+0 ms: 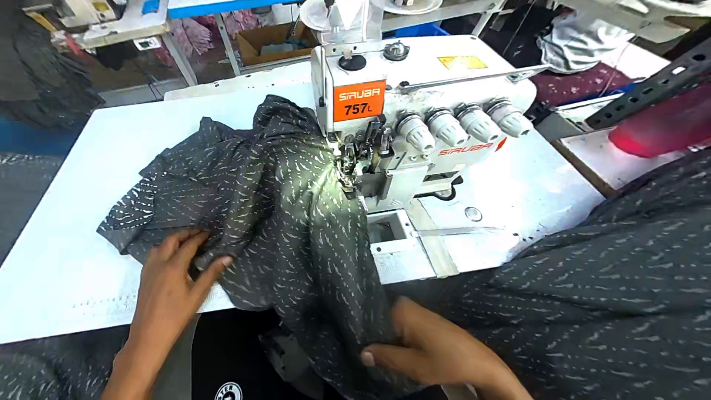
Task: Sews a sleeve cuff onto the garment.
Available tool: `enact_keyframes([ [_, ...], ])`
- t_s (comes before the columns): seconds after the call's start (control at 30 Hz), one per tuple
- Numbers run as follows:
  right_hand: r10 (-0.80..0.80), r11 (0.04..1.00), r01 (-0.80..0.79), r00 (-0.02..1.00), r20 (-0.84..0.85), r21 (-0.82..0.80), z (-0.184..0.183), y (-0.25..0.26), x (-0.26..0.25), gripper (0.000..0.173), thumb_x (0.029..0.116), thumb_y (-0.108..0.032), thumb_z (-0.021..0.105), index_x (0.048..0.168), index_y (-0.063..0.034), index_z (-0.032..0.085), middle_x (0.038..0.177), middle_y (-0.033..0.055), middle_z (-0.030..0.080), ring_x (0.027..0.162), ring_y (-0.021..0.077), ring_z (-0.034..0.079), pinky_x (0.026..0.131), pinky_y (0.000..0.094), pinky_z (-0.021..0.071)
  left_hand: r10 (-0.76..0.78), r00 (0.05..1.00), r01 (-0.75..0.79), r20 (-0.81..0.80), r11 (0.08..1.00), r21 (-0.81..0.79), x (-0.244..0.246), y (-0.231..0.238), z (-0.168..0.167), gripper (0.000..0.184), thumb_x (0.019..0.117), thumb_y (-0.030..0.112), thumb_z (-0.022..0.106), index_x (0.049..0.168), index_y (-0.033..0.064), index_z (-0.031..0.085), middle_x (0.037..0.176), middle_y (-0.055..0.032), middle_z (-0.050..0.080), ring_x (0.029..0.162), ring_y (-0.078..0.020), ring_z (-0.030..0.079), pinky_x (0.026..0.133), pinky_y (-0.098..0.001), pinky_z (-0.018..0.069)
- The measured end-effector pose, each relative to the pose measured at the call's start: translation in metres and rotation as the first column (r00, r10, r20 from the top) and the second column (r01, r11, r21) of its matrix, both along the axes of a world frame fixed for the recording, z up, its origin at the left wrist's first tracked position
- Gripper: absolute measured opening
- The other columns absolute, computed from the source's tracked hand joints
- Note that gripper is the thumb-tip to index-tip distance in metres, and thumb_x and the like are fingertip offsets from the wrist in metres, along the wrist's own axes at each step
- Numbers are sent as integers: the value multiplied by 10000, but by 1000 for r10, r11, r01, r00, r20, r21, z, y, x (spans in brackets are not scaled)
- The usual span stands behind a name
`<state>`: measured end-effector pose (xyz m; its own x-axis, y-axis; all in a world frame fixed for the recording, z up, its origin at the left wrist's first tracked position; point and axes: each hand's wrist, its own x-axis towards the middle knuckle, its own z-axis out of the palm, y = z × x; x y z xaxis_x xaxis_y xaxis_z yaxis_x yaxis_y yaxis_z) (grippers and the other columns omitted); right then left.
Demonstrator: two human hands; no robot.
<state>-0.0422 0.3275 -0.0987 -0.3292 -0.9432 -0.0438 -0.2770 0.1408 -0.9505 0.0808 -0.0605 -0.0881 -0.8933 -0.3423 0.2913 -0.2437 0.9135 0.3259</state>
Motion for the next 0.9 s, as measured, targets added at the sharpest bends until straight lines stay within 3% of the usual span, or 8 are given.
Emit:
enact_keyframes([
  [0.07,37,991,-38,999,-11,-129,16,-15,7,358,1009,-321,680,775,-51,690,668,16,645,602,55,609,552,272,502,-14,998,14,-69,1000,5,0,-17,8,408,972,439,605,1028,62,751,1016,-131,706,881,-316,691,739,-592,553],
  [0.17,116,896,-30,979,167,-442,42,-19,23,171,1031,-219,640,1085,-67,697,1039,-39,729,995,-31,657,907,198,556,-23,976,24,-217,1000,1,-13,-45,68,319,1013,233,595,1101,-56,698,995,-272,695,837,-406,679,745,-636,532],
  [0.3,-11,999,27,944,330,-47,-11,-12,46,313,1023,-287,658,839,-40,714,628,-2,650,508,58,593,494,258,523,-128,946,32,-299,952,-305,-62,-98,143,374,1088,225,487,1272,-76,610,1267,-344,594,1212,-500,573,1061,-618,429],
  [0.43,-165,903,162,986,-28,397,-51,-15,72,412,1025,-335,606,814,7,699,686,143,656,625,268,660,630,496,544,-227,970,243,89,873,-422,-117,-90,165,408,974,113,690,1356,-6,609,1378,-331,543,1243,-602,516,957,-790,428],
  [0.57,-347,830,478,846,-404,288,-37,-4,83,261,992,-308,633,910,-100,768,769,108,725,730,301,730,658,573,590,-417,909,394,-3,861,-321,-99,4,135,366,1033,203,516,1333,36,641,1357,-204,615,1258,-422,574,1035,-611,466],
  [0.7,-748,621,732,447,-490,-280,6,-24,39,243,979,-345,658,963,-131,772,770,-45,718,644,45,665,568,264,578,-602,771,561,-209,797,-226,-85,74,106,292,1020,146,530,1194,44,741,1233,-112,705,1184,-268,637,1034,-432,505],
  [0.8,-788,614,726,541,-293,-311,22,-54,4,328,979,-382,682,1104,-84,733,915,-22,755,788,56,730,696,277,639,-675,682,657,-282,735,-169,-98,91,103,268,989,85,541,1133,36,761,1174,-99,721,1197,-254,635,1091,-436,483],
  [0.9,-726,661,716,686,49,-225,29,-76,-11,261,988,-355,697,941,-101,733,711,4,694,564,98,632,495,280,532,-692,678,703,-246,709,-57,-116,96,101,285,1002,103,511,1135,67,761,1177,-52,714,1196,-202,616,1059,-381,491],
])
